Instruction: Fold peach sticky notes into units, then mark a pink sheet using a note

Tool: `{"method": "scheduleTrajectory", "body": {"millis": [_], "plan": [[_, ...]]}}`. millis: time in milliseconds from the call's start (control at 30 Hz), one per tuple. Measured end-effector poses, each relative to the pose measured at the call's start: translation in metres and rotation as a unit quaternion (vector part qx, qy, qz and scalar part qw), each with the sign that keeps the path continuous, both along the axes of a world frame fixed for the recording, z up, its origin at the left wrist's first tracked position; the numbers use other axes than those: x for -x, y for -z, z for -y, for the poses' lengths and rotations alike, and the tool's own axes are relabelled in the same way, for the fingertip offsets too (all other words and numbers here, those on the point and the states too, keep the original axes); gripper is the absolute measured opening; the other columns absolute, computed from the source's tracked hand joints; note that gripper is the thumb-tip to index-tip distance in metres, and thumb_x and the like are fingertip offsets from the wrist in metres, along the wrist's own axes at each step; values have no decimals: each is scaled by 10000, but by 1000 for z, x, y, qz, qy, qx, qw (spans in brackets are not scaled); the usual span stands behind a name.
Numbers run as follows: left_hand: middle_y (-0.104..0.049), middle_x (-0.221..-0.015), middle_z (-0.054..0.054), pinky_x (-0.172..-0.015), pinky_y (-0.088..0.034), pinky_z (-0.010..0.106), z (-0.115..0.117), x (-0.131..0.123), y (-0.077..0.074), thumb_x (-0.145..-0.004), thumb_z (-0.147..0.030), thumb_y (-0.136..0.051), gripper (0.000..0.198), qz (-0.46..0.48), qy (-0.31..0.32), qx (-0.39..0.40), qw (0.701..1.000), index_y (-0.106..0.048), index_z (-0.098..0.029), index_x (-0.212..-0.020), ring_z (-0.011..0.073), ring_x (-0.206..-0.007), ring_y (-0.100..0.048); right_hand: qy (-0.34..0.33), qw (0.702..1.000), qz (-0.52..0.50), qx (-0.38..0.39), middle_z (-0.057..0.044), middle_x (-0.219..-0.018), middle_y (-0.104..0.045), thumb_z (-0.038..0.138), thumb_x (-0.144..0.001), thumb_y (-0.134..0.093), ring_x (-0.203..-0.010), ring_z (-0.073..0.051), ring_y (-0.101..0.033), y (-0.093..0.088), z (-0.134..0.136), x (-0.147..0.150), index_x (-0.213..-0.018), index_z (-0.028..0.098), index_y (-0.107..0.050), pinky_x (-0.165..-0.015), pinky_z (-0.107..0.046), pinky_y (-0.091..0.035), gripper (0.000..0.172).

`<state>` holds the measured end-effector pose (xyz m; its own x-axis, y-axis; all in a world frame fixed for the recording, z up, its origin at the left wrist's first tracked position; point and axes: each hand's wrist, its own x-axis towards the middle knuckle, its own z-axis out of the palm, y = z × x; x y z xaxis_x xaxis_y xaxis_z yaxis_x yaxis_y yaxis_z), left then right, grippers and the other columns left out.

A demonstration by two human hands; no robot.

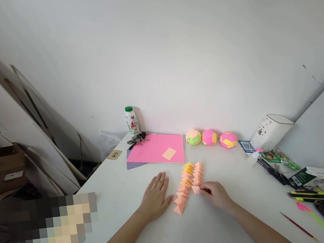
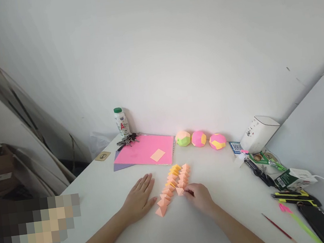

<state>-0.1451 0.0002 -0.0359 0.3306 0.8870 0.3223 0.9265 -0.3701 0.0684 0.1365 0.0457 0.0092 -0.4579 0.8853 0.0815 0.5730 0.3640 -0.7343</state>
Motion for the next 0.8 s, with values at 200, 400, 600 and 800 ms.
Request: {"method": "scheduleTrajectory", "body": {"millis": [200, 400, 600, 800], "plan": [[-321, -1489, 149, -1095, -290, 448, 3, 3, -3, -919, -536, -354, 627, 8, 7, 2, 1000, -412, -129, -1392, 307, -1369, -304, 10, 1000, 16, -14, 4, -577, -523, 273, -800, -512, -535, -152, -447, 2, 3, -2, -616, 214, -565, -530, -259, -336, 201], [-324, -1487, 152, -1097, -293, 458, 4, 2, -5, -916, -514, -379, 608, 9, 9, 7, 1000, -424, -128, -1383, 310, -1368, -305, 6, 1000, -4, 28, 35, -571, -525, 247, -787, -539, -515, -139, -468, 4, 0, -5, -796, 231, -559, -535, -265, -398, 27], [-309, -1496, 135, -1099, -297, 470, 5, 2, -7, -918, -502, -382, 589, 19, 10, 8, 1000, -410, -154, -1393, 305, -1375, -292, 43, 998, -27, -40, 9, -648, -534, 319, -806, -569, -551, -155, -508, 10, 1, -6, -967, 233, -532, -526, -278, -458, 186], [-307, -1497, 136, -1098, -298, 477, 4, 2, -7, -918, -497, -386, 589, 26, 11, 13, 1000, -400, -158, -1399, 310, -1379, -279, 17, 975, 3, -222, -129, -1121, -548, 335, -767, -621, -1047, -294, -552, 8, -3, -7, -1166, 223, -478, -843, -418, -505, 438]]}}
